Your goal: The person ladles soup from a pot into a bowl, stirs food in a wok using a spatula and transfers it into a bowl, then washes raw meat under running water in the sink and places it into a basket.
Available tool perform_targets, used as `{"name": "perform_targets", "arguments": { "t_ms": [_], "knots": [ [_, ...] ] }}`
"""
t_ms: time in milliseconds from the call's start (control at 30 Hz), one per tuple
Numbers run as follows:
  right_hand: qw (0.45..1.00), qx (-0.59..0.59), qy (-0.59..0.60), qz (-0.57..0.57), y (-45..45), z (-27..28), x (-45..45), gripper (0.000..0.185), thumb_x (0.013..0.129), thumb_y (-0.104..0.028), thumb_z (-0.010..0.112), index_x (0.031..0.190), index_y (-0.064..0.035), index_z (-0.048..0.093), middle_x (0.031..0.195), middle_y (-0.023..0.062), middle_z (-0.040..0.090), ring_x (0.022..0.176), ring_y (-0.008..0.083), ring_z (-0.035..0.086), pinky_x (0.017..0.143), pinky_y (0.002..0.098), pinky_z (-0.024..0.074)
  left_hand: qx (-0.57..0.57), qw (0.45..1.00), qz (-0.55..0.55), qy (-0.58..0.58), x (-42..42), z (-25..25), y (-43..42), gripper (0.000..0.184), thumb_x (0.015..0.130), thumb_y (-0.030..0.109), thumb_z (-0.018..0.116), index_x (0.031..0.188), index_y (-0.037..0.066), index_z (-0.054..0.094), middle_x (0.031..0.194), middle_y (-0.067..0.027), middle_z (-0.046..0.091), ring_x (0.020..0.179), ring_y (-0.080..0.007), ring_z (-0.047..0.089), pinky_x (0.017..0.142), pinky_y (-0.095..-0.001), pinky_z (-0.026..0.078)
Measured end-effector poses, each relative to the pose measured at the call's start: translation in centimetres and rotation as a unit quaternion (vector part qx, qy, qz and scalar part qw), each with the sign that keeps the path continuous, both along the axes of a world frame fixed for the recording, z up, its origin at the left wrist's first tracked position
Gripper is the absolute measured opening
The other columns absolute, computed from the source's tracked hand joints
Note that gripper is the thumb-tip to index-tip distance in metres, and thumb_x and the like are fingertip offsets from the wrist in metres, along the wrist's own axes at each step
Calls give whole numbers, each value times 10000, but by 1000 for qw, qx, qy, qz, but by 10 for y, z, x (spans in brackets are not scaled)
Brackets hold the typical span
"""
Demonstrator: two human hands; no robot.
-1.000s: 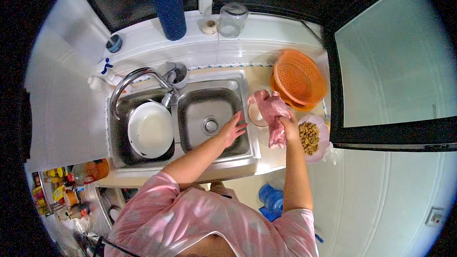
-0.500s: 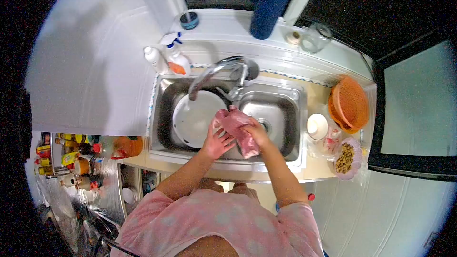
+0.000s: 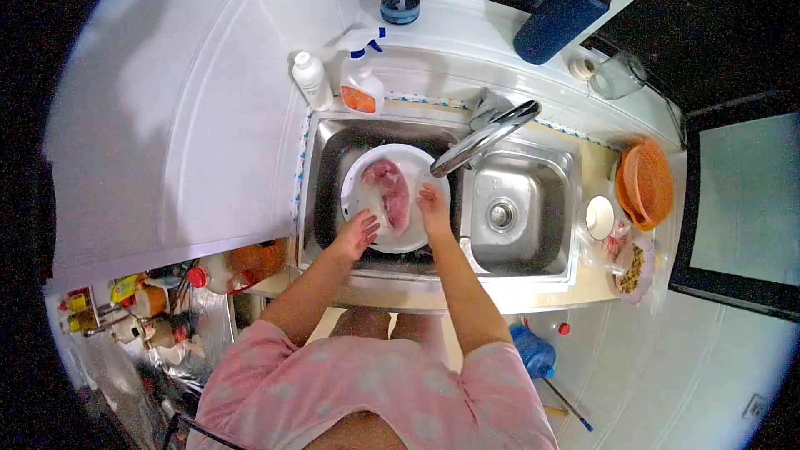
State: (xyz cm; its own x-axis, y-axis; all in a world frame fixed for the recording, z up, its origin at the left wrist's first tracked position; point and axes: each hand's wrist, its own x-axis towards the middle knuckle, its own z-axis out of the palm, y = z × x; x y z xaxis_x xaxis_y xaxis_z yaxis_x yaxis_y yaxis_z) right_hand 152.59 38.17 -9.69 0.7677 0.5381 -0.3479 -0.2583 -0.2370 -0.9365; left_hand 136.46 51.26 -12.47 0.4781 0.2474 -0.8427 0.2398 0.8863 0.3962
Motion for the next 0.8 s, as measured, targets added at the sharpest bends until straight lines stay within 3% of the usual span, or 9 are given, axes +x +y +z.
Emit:
{"name": "perform_targets", "arguments": {
  "t_ms": [67,133,300,600,633,700,733,767,800],
  "knots": [
    [994,38,14,-97,-5,65,-1,105,875,-185,555,929,-99,530,798,15,568,700,95,503,604,226,388,-19,1000,4,-15,-3,5,-3,472,883,380,509,1287,159,404,1286,-38,467,1116,-195,485,893,-344,363],
    [983,140,38,-108,-18,117,3,149,890,-198,549,816,-94,472,688,2,535,605,75,481,522,198,351,-33,999,3,-17,-3,9,-5,460,887,369,503,1284,156,410,1283,-36,469,1112,-192,488,886,-339,367],
    [977,208,-23,-42,6,195,11,220,883,-162,570,748,-99,409,635,29,528,515,74,437,471,209,328,-32,999,14,4,8,16,-9,465,892,350,496,1304,157,401,1288,-40,465,1114,-182,487,895,-326,363],
    [978,206,-34,17,72,207,38,186,893,-99,544,759,-96,416,679,28,559,540,57,428,496,202,350,-16,998,66,-3,17,12,-2,516,873,373,517,1320,153,380,1291,-48,455,1149,-216,466,960,-355,332],
    [974,224,-19,38,69,195,46,160,859,-97,592,801,-65,446,787,54,577,637,88,488,533,208,386,-19,997,73,-1,18,8,0,518,873,371,518,1321,152,376,1294,-51,451,1157,-218,460,967,-360,327],
    [944,148,-292,32,56,175,55,159,837,-105,616,875,-54,471,902,89,562,748,132,510,632,240,416,-27,996,85,0,18,1,3,523,874,368,521,1324,150,369,1301,-56,444,1174,-221,449,982,-370,316],
    [900,104,-423,29,49,165,61,179,826,-108,628,911,-49,483,959,106,554,803,155,521,682,255,431,-25,996,85,-1,18,-1,3,523,874,368,521,1323,148,368,1306,-58,439,1177,-224,447,984,-372,314],
    [877,24,-481,-1,38,154,71,241,785,-101,665,954,-39,504,1061,127,514,927,213,509,788,310,424,-23,996,86,-2,17,-2,3,523,875,368,521,1322,146,367,1311,-61,435,1181,-227,444,987,-375,312],
    [862,25,-505,-30,33,141,80,245,778,-99,670,964,-50,518,1044,136,517,926,231,509,803,330,414,-21,996,87,-2,16,-3,2,523,876,368,521,1322,144,366,1316,-63,431,1184,-230,441,989,-377,309]
  ]
}}
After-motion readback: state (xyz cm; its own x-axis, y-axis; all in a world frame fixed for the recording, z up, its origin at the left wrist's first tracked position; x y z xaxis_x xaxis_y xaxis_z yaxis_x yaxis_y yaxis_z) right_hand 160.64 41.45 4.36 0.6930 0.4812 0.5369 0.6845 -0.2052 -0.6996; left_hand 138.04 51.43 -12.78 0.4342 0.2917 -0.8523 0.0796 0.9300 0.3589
